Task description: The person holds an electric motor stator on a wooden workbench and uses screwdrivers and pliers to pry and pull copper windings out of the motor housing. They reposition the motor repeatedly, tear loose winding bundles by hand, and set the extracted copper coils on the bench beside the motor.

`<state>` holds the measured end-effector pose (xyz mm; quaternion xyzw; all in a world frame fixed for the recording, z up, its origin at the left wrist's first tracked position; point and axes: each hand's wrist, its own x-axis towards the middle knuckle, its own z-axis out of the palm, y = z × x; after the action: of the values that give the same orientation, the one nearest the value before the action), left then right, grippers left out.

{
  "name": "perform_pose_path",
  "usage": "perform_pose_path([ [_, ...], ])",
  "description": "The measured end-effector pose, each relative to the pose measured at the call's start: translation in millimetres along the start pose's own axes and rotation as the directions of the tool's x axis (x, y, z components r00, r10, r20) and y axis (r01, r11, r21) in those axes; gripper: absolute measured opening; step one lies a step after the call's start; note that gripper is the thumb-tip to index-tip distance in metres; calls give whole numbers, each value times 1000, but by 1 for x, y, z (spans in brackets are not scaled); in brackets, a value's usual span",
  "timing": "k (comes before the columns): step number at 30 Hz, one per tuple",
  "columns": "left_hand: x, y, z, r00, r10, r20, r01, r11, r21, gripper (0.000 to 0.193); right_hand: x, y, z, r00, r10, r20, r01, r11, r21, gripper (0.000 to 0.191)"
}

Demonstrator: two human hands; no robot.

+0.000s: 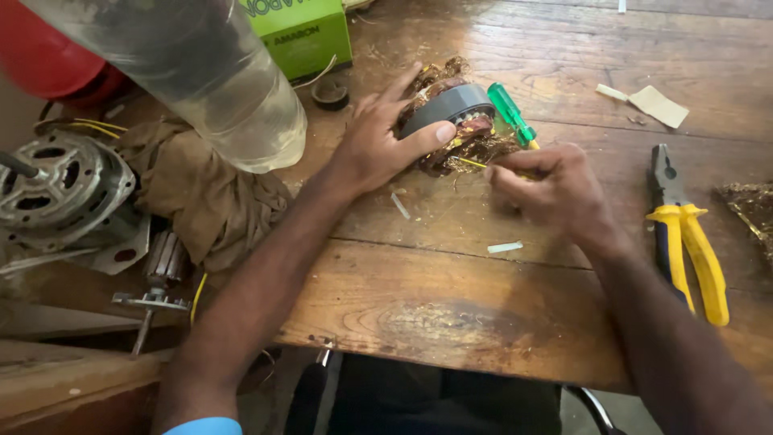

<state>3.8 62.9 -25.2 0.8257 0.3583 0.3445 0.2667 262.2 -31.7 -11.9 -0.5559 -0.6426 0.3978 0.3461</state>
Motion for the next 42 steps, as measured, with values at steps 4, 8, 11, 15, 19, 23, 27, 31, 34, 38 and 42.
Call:
perform_pose_path([
  [4,0,-5,2,1000,-19,19,19,1000,25,82,-3,-6,2,948,-317,-34,277,872,-403,19],
  [8,-1,-8,5,999,-27,22,26,999,26,81,-4,-14,-1,949,-315,-9,265,813,-518,19],
  [11,-1,-6,3,999,-30,11,31,1000,-6,82,-1,-12,2,995,51,-83,-61,991,-121,15],
  [15,0,-2,1,1000,1,0,-1,1000,13,81,3,-2,3,955,295,-20,-292,952,94,31],
  [19,1,-2,1,1000,-25,13,25,1000,11,80,3,5,-1,913,402,76,-406,868,285,30],
  [23,2,-4,1,1000,-13,24,13,1000,14,81,-2,0,-5,997,75,31,-56,909,-412,20],
  [27,0,-5,2,999,-28,29,28,999,21,83,-11,-10,-5,909,-404,97,366,667,-649,24],
  [31,1,-9,5,999,-11,37,9,999,50,82,-13,-18,-2,902,-427,72,343,603,-720,21],
  [34,4,-12,5,998,-19,59,17,999,45,86,-8,-22,5,958,-285,-14,221,772,-596,23],
  [38,4,-14,4,996,-63,63,61,998,34,100,0,-26,8,998,-17,-56,-2,944,-329,20],
  [42,4,-13,4,990,-119,70,117,992,42,105,0,-29,6,980,179,-86,-187,977,-98,20],
])
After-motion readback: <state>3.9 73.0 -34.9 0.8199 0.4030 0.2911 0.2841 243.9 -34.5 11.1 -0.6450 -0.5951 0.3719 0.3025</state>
